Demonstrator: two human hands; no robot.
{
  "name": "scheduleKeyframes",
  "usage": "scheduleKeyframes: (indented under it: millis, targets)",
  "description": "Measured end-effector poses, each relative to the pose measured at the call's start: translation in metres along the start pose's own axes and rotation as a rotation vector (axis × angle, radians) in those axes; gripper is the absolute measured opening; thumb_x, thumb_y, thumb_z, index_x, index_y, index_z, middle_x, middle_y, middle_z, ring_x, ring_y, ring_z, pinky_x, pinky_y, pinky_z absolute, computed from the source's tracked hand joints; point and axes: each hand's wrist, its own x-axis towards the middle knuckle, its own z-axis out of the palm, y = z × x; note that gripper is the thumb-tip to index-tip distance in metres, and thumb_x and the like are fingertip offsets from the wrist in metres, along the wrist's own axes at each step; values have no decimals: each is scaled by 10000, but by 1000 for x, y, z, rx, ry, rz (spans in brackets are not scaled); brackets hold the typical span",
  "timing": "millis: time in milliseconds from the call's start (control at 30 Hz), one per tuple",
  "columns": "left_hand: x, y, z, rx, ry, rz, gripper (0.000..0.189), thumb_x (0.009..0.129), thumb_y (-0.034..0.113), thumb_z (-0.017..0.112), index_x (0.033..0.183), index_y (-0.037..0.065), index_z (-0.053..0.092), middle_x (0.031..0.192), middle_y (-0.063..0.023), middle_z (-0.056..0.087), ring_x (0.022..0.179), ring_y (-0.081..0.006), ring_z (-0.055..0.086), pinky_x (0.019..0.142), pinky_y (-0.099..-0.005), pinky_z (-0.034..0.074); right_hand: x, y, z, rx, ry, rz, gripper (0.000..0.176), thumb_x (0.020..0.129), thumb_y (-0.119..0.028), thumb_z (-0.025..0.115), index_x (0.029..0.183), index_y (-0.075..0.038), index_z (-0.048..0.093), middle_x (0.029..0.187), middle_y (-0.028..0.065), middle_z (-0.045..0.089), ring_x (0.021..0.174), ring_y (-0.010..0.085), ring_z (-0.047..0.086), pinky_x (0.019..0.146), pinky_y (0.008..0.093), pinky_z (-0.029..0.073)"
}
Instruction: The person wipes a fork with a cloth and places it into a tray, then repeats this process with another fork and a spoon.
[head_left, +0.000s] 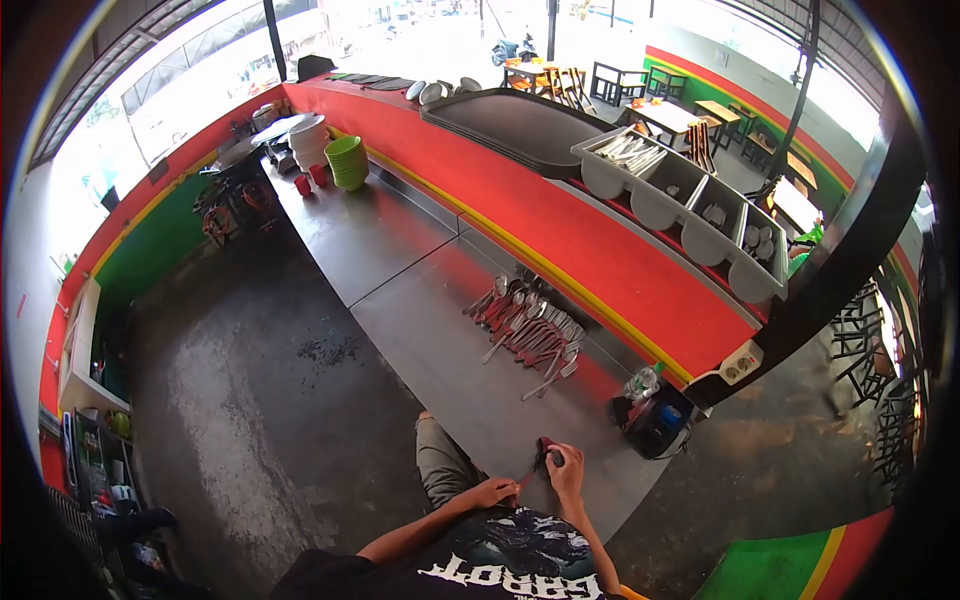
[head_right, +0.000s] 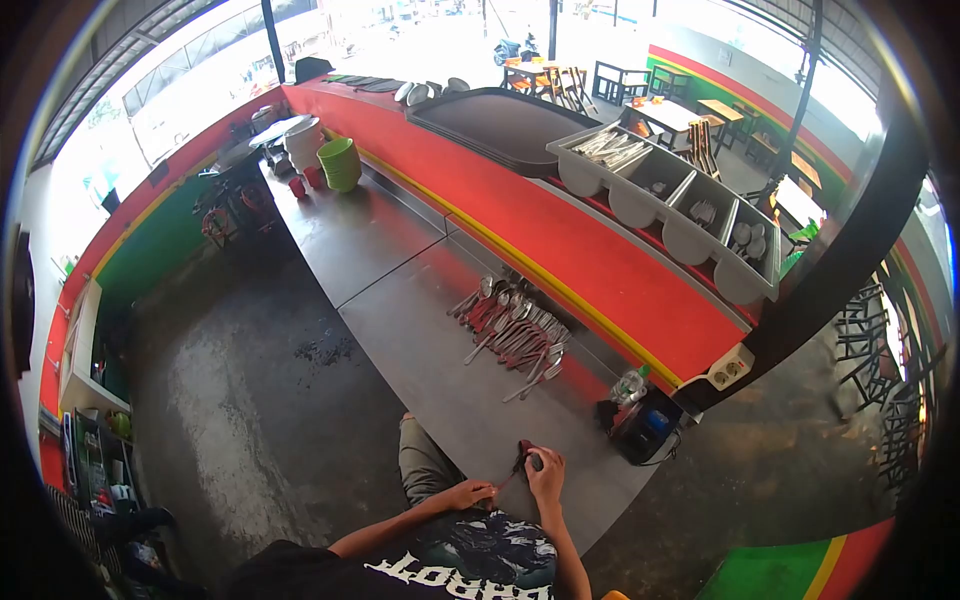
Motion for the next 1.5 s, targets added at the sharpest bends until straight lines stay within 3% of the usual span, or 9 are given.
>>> scheduleKeyframes:
  millis: [400, 500, 667, 867, 1000, 1167, 1300, 1400, 1500]
  targets:
    - [-8, 4, -12, 344, 295, -132, 274, 994, 292, 561, 1011, 28, 637, 850, -91, 692, 786, -201, 671, 731, -334, 508, -4, 6, 5, -26, 109, 141, 187, 810, -174, 706, 979, -93, 710, 1019, 112, 673, 1041, 318, 584, 971, 415, 426]
    - [-8, 5, 1, 456, 543, 127, 273, 937, 302, 642, 1037, 49, 615, 843, -127, 699, 774, -274, 697, 686, -384, 528, -4, 2, 3, -20, 118, 136, 190, 811, -172, 705, 981, -87, 708, 1006, 119, 674, 1031, 325, 587, 960, 423, 435]
    - [-12, 50, 10, 838, 512, 208, 274, 906, 296, 675, 1025, 59, 608, 826, -136, 701, 771, -336, 692, 645, -431, 530, -5, 5, 2, -10, 139, 117, 179, 825, -161, 697, 980, -71, 704, 997, 135, 683, 982, 345, 615, 920, 430, 466]
    - [-6, 32, 11, 629, 546, 47, 252, 935, 302, 633, 904, 54, 668, 697, -138, 681, 654, -348, 671, 612, -419, 522, -8, 21, -1, 129, 581, 399, 167, 865, -135, 676, 1005, -44, 686, 1011, 149, 692, 926, 344, 653, 855, 396, 501]
    - [-2, 29, 17, 63, 497, -215, 275, 948, 291, 609, 891, 39, 702, 730, -160, 699, 644, -321, 683, 625, -392, 529, -4, -25, -30, 265, 412, 162, 167, 874, -122, 661, 1018, -39, 679, 998, 145, 688, 935, 327, 656, 852, 389, 500]
    - [11, -16, 15, 400, 483, -84, 327, 950, 316, 621, 940, 0, 709, 767, -98, 723, 697, -156, 672, 632, -330, 507, -17, -64, -19, 354, -276, -114, 183, 827, -130, 699, 1003, -82, 693, 1008, 104, 677, 995, 321, 628, 917, 395, 476]
    - [5, -5, 20, 347, 494, -337, 361, 952, 333, 621, 960, -17, 710, 779, -78, 727, 685, -130, 674, 617, -310, 513, -20, -51, -3, 177, -267, -126, 188, 816, -133, 704, 1001, -105, 705, 1012, 91, 665, 1017, 314, 603, 920, 401, 468]
    - [-1, 1, 20, 250, 506, -271, 351, 922, 341, 639, 915, -2, 709, 724, -143, 710, 617, -246, 693, 610, -389, 534, -15, -45, -3, 73, -149, -127, 189, 817, -138, 700, 1002, -100, 714, 1008, 102, 661, 1007, 316, 595, 908, 409, 469]
    - [-8, 45, 20, 118, 450, -312, 371, 963, 342, 610, 911, -14, 700, 711, -109, 711, 588, -189, 670, 598, -361, 529, -12, -45, -1, 52, -33, -121, 197, 815, -126, 696, 1009, -99, 711, 1010, 100, 655, 1008, 317, 591, 903, 411, 470]
